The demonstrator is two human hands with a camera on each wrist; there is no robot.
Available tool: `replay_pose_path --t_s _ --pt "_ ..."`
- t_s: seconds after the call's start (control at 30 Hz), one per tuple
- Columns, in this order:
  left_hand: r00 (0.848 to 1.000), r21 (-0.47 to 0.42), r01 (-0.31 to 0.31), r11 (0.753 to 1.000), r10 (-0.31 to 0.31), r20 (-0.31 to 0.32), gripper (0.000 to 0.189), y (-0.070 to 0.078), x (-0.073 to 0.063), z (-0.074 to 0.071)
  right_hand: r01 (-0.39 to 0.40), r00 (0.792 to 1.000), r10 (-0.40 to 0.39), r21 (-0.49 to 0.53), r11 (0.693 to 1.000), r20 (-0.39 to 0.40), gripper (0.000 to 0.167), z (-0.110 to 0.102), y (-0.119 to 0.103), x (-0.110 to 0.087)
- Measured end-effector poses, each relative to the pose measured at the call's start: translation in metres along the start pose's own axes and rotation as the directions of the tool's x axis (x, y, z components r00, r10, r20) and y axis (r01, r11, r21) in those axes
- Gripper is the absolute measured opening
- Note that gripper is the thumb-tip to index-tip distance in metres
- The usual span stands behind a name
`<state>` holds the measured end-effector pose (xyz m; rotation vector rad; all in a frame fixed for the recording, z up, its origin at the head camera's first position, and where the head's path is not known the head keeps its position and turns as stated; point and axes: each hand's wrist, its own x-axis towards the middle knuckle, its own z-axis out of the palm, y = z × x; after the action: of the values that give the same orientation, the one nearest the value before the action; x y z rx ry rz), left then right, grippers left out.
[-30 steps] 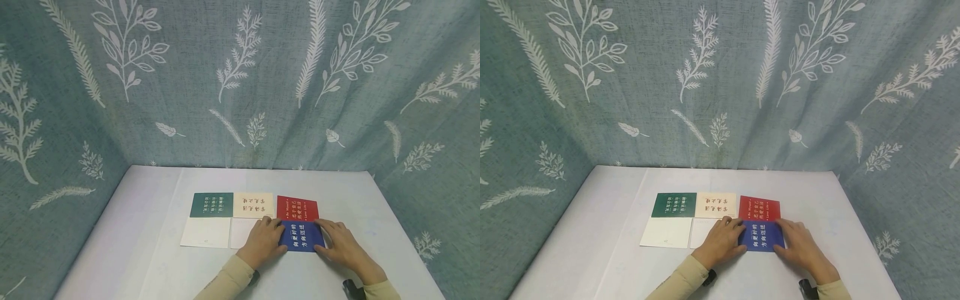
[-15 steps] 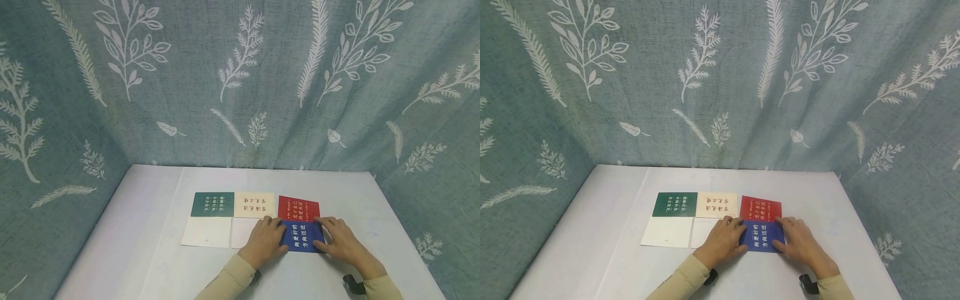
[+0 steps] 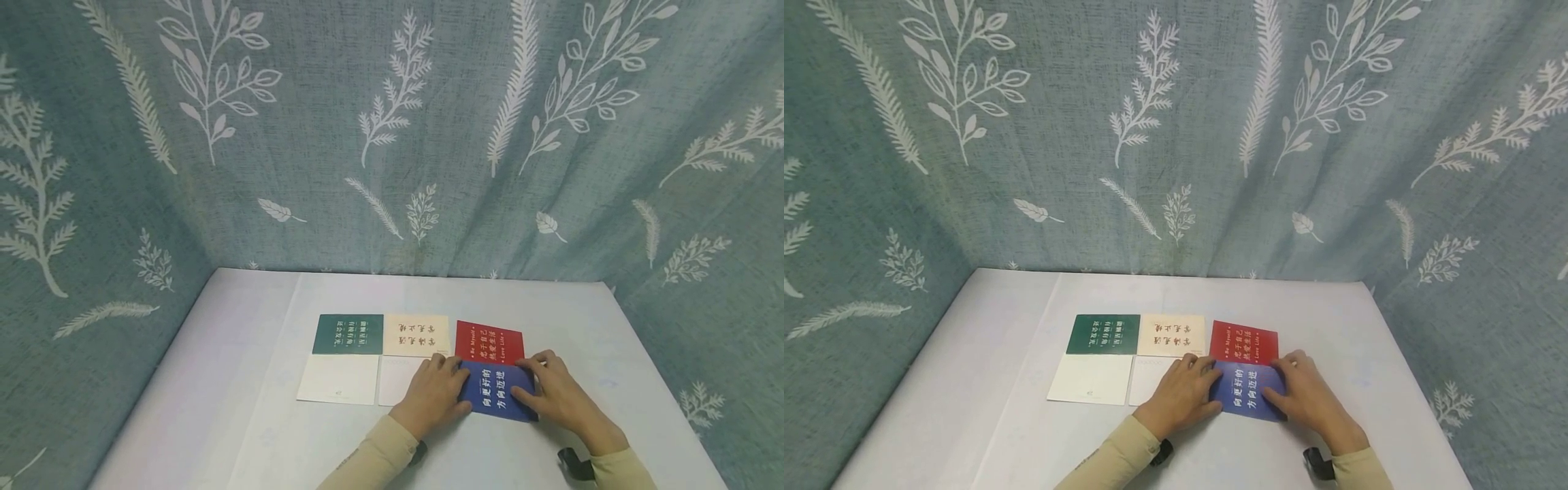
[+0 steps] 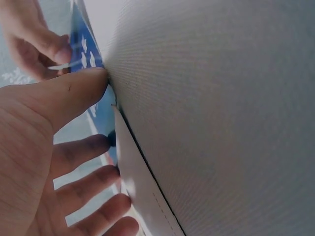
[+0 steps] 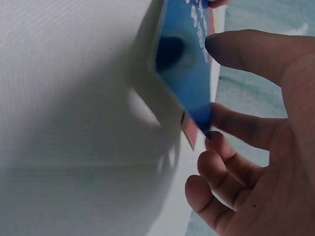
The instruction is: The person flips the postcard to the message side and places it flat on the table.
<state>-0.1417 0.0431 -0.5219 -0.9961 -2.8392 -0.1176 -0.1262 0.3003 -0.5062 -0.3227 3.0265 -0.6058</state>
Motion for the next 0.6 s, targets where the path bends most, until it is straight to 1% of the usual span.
replay_pose_path --t_s 0.13,0.23,0.33,0.4,0.5,0.6 --pt "1.000 0.002 -0.005 1.000 0.005 -0.008 0.056 0.000 0.000 0.001 -0.033 0.999 0.033 0.034 0.999 -0.001 0.054 -0.001 -0.001 -0.001" --pt "1.000 -0.001 0.002 1.000 -0.002 -0.006 0.056 0.000 0.000 0.001 -0.079 0.996 0.076 0.084 0.993 0.039 0.061 -0.002 -0.001 -0.004" --pt "1.000 -0.007 0.006 1.000 -0.007 -0.007 0.056 0.001 -0.001 0.001 -0.134 0.988 0.121 0.141 0.981 0.093 0.068 -0.003 -0.001 -0.007" --pt "1.000 -0.012 0.006 1.000 -0.006 -0.010 0.056 0.001 -0.001 0.001 -0.155 0.984 0.138 0.170 0.973 0.110 0.069 -0.002 0.001 -0.009" --pt "1.000 -0.015 0.003 1.000 -0.004 -0.022 0.055 0.001 -0.002 0.001 -0.198 0.978 0.175 0.244 0.949 0.113 0.072 0.000 0.003 -0.013" --pt "1.000 -0.025 0.002 1.000 -0.002 -0.030 0.055 0.001 -0.002 0.001 -0.242 0.970 0.219 0.344 0.907 0.105 0.075 0.000 0.006 -0.018"
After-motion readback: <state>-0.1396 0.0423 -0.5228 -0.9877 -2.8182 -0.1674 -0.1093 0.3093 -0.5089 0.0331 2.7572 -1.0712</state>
